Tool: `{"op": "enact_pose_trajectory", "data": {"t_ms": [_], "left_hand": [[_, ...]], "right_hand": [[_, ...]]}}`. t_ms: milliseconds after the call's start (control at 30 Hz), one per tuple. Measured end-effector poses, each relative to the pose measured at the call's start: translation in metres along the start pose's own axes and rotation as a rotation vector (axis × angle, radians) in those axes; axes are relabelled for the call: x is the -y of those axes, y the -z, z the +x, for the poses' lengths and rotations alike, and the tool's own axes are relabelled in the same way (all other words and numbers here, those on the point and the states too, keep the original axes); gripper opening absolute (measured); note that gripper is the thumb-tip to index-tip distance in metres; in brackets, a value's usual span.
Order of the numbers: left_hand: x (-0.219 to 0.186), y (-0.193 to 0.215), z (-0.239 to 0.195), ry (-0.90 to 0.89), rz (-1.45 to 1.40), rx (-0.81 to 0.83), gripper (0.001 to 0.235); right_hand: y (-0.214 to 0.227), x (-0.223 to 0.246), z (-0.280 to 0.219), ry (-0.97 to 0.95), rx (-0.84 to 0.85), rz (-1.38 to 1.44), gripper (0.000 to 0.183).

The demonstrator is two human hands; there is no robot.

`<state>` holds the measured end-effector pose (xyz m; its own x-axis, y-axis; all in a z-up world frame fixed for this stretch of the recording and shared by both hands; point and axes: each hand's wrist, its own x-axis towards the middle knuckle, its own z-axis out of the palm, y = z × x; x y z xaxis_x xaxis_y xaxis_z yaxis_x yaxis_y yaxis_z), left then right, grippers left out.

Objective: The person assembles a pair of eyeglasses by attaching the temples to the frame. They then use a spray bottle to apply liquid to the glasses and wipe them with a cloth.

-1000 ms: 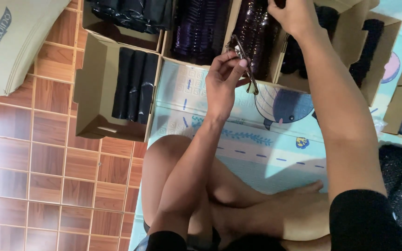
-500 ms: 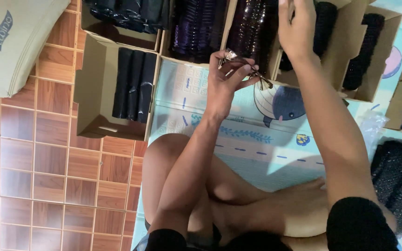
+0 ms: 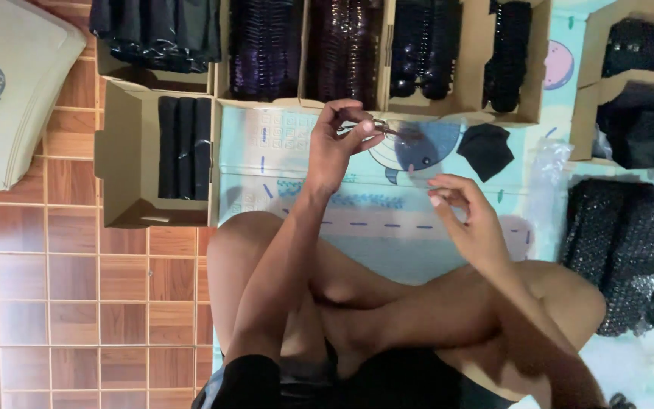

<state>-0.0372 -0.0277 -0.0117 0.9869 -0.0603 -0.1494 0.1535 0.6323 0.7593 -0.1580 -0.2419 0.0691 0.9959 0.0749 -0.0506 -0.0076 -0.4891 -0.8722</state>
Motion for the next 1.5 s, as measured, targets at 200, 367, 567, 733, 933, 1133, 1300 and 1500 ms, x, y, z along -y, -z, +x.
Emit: {"op": "enact_pose_trajectory", "data": {"t_ms": [200, 367, 567, 733, 933, 1133, 1300, 1500], "left_hand": [[0.018, -0.01, -0.048, -0.026, 0.163, 0.214, 0.054], [0.0, -0.017, -0.083, -0.068, 0.283, 0.226, 0.049], [-0.026, -0.02, -0.094, -0.176, 0.489, 0.372, 0.035], [-0.045, -0.031, -0.104, -0.243, 0.543, 0.422, 0.03], [-0.019, -0.009, -0.116, -0.042, 0.512, 0.294, 0.016], [-0.023, -0.01, -0.11, 0.152, 0.396, 0.338, 0.027], [-0.035, 0.007, -0.093, 0.239, 0.242, 0.62, 0.049], [-0.044, 0.015, -0.08, 0.271, 0.186, 0.813, 0.07]], "right_hand": [[-0.023, -0.002, -0.02, 0.075, -0.1, 0.178, 0.073], [-0.02, -0.025, -0.014, 0.202, -0.19, 0.024, 0.046], [-0.014, -0.025, -0.006, 0.312, -0.205, 0.107, 0.038], [-0.015, -0.018, -0.011, 0.375, -0.177, 0.048, 0.041], [-0.035, -0.038, -0.024, 0.386, -0.046, 0.116, 0.036], [-0.031, -0.035, -0.019, 0.449, -0.07, 0.087, 0.04], [-0.026, -0.03, -0.013, 0.43, -0.103, 0.207, 0.043], [-0.025, -0.03, -0.013, 0.497, -0.079, 0.186, 0.036]]}}
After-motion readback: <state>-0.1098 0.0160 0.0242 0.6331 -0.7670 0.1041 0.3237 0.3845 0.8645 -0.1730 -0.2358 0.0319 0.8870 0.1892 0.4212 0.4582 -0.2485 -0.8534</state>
